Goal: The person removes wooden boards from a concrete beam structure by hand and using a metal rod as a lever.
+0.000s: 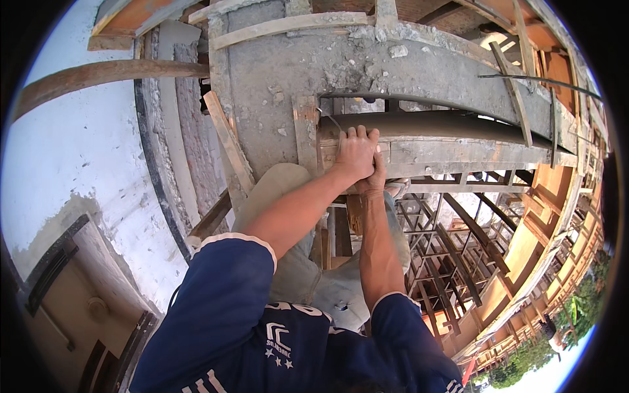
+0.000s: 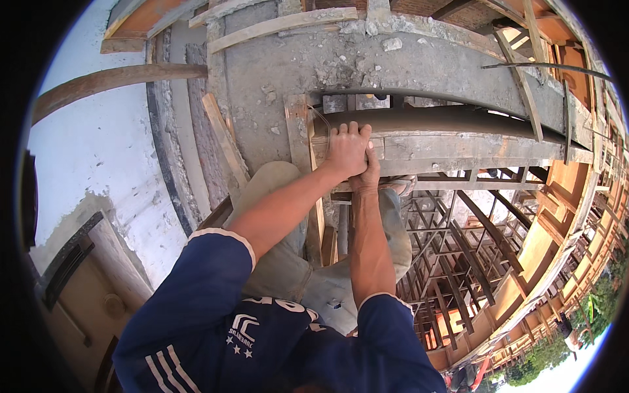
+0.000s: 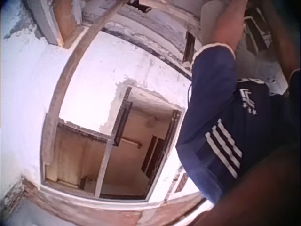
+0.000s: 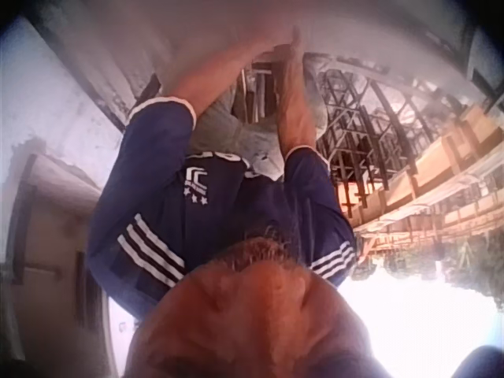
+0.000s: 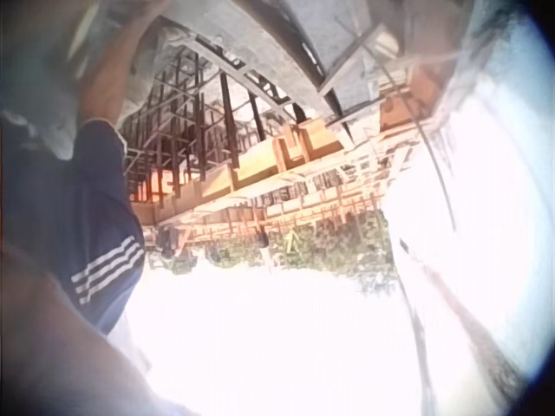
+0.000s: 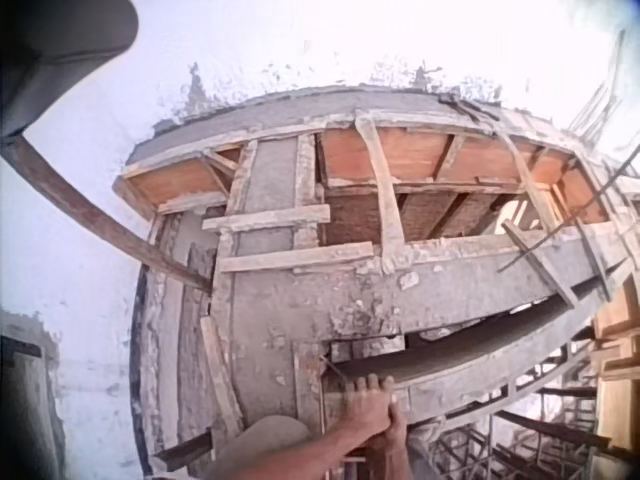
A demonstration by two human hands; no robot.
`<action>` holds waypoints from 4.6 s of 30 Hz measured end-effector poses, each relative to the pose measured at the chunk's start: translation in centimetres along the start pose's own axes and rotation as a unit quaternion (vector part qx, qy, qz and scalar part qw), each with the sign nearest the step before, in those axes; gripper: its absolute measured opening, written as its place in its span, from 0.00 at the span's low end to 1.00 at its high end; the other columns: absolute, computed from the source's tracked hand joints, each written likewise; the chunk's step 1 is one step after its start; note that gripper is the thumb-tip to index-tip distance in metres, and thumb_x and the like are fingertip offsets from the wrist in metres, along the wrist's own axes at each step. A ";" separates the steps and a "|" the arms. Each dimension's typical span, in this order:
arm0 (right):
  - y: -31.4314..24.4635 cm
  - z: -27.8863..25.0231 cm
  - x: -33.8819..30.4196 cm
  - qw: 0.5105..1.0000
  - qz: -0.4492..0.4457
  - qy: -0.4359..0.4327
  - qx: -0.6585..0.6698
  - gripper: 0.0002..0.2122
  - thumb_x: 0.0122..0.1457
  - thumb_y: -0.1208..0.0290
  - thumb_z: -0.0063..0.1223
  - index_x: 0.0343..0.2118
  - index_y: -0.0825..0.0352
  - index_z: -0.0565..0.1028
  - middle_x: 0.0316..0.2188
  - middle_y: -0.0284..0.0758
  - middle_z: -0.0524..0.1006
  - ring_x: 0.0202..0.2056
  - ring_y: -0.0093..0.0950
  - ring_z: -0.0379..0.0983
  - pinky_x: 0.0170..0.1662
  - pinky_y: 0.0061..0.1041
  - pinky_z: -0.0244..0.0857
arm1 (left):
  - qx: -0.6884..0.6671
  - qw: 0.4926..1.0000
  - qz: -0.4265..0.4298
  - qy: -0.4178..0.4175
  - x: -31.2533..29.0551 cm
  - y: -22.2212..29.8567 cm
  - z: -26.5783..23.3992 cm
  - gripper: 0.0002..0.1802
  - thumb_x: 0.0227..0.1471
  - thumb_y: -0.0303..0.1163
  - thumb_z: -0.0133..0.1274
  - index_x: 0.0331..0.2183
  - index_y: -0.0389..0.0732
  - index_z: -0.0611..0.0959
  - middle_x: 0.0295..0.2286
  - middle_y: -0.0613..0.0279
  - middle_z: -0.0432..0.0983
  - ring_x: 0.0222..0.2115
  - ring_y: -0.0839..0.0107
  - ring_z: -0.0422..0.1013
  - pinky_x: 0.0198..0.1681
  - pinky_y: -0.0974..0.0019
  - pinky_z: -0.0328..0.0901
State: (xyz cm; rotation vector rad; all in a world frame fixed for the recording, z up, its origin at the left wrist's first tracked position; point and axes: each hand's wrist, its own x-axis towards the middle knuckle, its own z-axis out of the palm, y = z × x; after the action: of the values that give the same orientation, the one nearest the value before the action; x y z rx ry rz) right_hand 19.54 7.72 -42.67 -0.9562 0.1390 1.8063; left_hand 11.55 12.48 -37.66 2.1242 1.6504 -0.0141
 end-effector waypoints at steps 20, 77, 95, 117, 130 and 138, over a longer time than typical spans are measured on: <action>1.6 -4.2 -5.6 0.993 0.050 0.023 0.101 0.28 0.57 0.54 0.54 0.54 0.69 0.70 0.50 0.40 0.75 0.52 0.36 0.71 0.59 0.34 0.62 | 0.002 0.998 -0.015 -0.060 -5.1 3.1 2.6 0.23 0.44 0.32 0.59 0.44 0.40 0.73 0.39 0.50 0.73 0.42 0.50 0.73 0.46 0.46 0.66; 1.8 -2.6 -5.5 0.994 0.044 0.054 0.084 0.35 0.59 0.50 0.60 0.62 0.70 0.63 0.57 0.42 0.70 0.56 0.36 0.68 0.60 0.36 0.62 | 0.029 0.994 -0.043 -0.095 -4.7 3.8 -0.1 0.27 0.45 0.33 0.60 0.47 0.40 0.70 0.43 0.48 0.70 0.46 0.49 0.70 0.46 0.51 0.69; 2.2 -5.7 -7.1 0.994 0.041 0.041 0.091 0.27 0.54 0.54 0.65 0.53 0.67 0.75 0.52 0.37 0.76 0.52 0.30 0.73 0.56 0.33 0.65 | 0.016 0.991 -0.040 -0.130 -6.6 6.7 -0.1 0.33 0.40 0.32 0.64 0.47 0.33 0.67 0.44 0.41 0.68 0.47 0.43 0.68 0.50 0.48 0.67; -4.2 2.0 -29.2 0.991 -0.067 0.106 0.054 0.21 0.59 0.64 0.59 0.53 0.67 0.73 0.47 0.36 0.78 0.48 0.31 0.75 0.55 0.33 0.67 | -0.048 0.985 0.149 -0.072 -18.6 15.6 -13.3 0.30 0.37 0.38 0.64 0.39 0.34 0.69 0.37 0.46 0.69 0.41 0.46 0.69 0.45 0.48 0.68; 0.1 -0.8 -22.7 0.990 -0.071 0.108 0.063 0.21 0.53 0.60 0.63 0.48 0.65 0.75 0.43 0.38 0.79 0.42 0.33 0.78 0.48 0.36 0.72 | -0.008 0.980 0.136 -0.143 -18.2 9.4 -9.3 0.56 0.34 0.46 0.70 0.58 0.37 0.58 0.51 0.40 0.65 0.49 0.41 0.69 0.51 0.46 0.67; -1.4 2.5 -28.1 0.980 -0.127 0.118 0.096 0.25 0.54 0.64 0.61 0.53 0.68 0.69 0.44 0.39 0.77 0.45 0.35 0.76 0.53 0.39 0.70 | -0.234 0.920 0.300 -0.090 -23.0 6.1 -12.8 0.61 0.32 0.46 0.74 0.60 0.35 0.57 0.54 0.38 0.62 0.53 0.42 0.66 0.54 0.49 0.65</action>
State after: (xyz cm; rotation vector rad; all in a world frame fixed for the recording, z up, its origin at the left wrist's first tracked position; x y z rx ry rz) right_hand 23.32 -11.12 -21.90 -0.9985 0.3202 1.4142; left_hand 7.34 -5.30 -17.72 2.0723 0.7449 0.3316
